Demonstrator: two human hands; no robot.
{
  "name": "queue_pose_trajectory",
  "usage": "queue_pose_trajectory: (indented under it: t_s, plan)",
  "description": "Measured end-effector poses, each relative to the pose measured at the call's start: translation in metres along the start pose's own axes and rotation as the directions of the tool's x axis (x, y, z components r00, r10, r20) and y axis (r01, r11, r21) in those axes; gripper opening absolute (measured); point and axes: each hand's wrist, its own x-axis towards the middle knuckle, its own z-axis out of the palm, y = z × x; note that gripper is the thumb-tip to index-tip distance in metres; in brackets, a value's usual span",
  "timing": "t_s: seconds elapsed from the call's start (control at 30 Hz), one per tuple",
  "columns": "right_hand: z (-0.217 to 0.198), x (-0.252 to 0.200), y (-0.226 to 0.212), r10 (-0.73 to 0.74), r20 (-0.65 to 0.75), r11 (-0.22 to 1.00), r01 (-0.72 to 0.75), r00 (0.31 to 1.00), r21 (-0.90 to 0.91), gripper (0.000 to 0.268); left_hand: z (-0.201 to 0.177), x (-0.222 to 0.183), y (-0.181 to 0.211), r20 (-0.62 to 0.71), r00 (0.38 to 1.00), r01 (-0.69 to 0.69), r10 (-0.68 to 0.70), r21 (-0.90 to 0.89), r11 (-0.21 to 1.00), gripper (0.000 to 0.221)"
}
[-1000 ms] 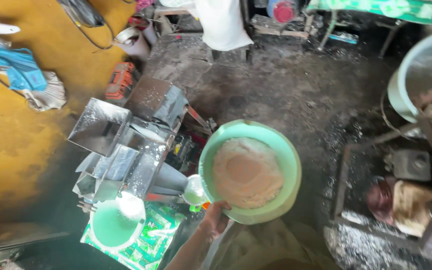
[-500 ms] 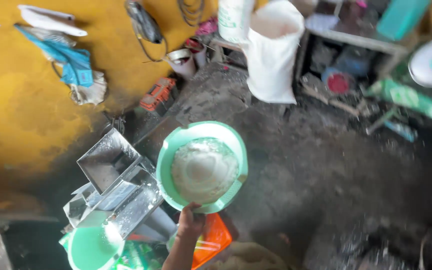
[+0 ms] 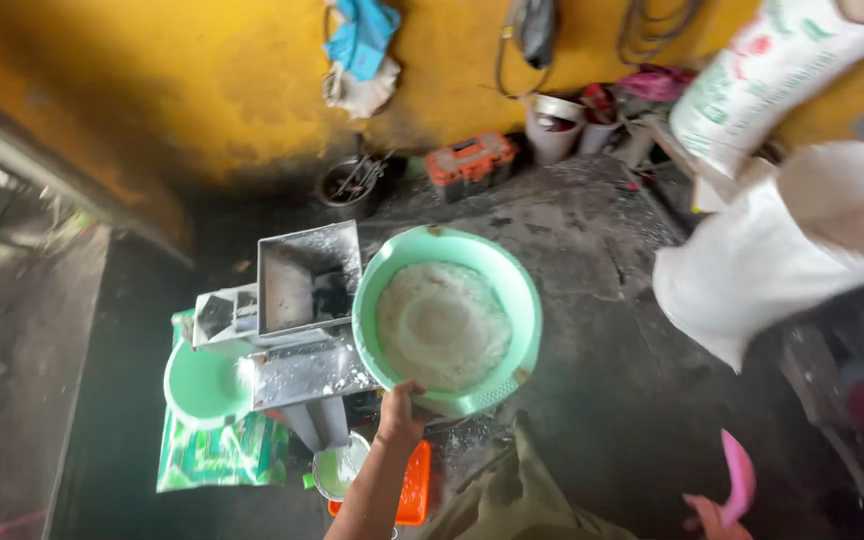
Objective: Mixing flour with water in a basin and feeding the mixture into a processing machine
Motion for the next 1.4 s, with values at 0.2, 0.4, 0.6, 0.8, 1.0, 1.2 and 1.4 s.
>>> queue_pose_trajectory:
  t_s: [0.2, 0.4, 0.6, 0.8, 1.0, 1.2, 1.4]
  plan:
    - [-0.199, 0.034, -0.322, -0.230, 0.173, 0.639, 0.015, 0.958, 0.769, 0.053, 0.033, 0.009, 0.027, -0.116, 0.993, -0.018, 0.022, 0.036, 0.999, 0.035]
    - [-0.158, 0.157, -0.451, -0.531, 0.074, 0.452, 0.209, 0.844, 0.867, 0.043, 0.049, 0.031, 0.005, -0.310, 0.741, -0.395, 0.596, 0.516, 0.760, 0.064]
    - [-0.178, 0.218, -0.428, -0.567, 0.269, 0.719, 0.309, 0.778, 0.623, 0.054, 0.133, -0.043, -0.059, -0.464, 0.596, -0.578, 0.655, 0.319, 0.751, 0.094]
    - [-0.317, 0.212, -0.514, -0.826, 0.279, 0.499, 0.866, 0.490, -0.042, 0.040, 0.119, 0.040, -0.068, -0.710, 0.379, -0.641, 0.594, 0.261, 0.721, 0.069]
    - [-0.232, 0.227, -0.645, -0.837, 0.420, 0.121, 0.867, 0.351, -0.484, 0.059, 0.117, 0.027, -0.041, -0.681, 0.374, -0.661, 0.629, 0.280, 0.696, 0.063]
    - [-0.218, 0.182, -0.635, -0.644, 0.683, 0.063, 0.913, 0.346, -0.403, 0.049, 0.116, 0.029, -0.021, -0.632, 0.385, -0.660, 0.673, 0.320, 0.679, 0.053]
    - [-0.285, 0.156, -0.674, -0.746, 0.527, 0.097, 0.849, 0.407, -0.519, 0.051, 0.110, 0.027, -0.007, -0.594, 0.457, -0.619, 0.662, 0.322, 0.716, 0.048]
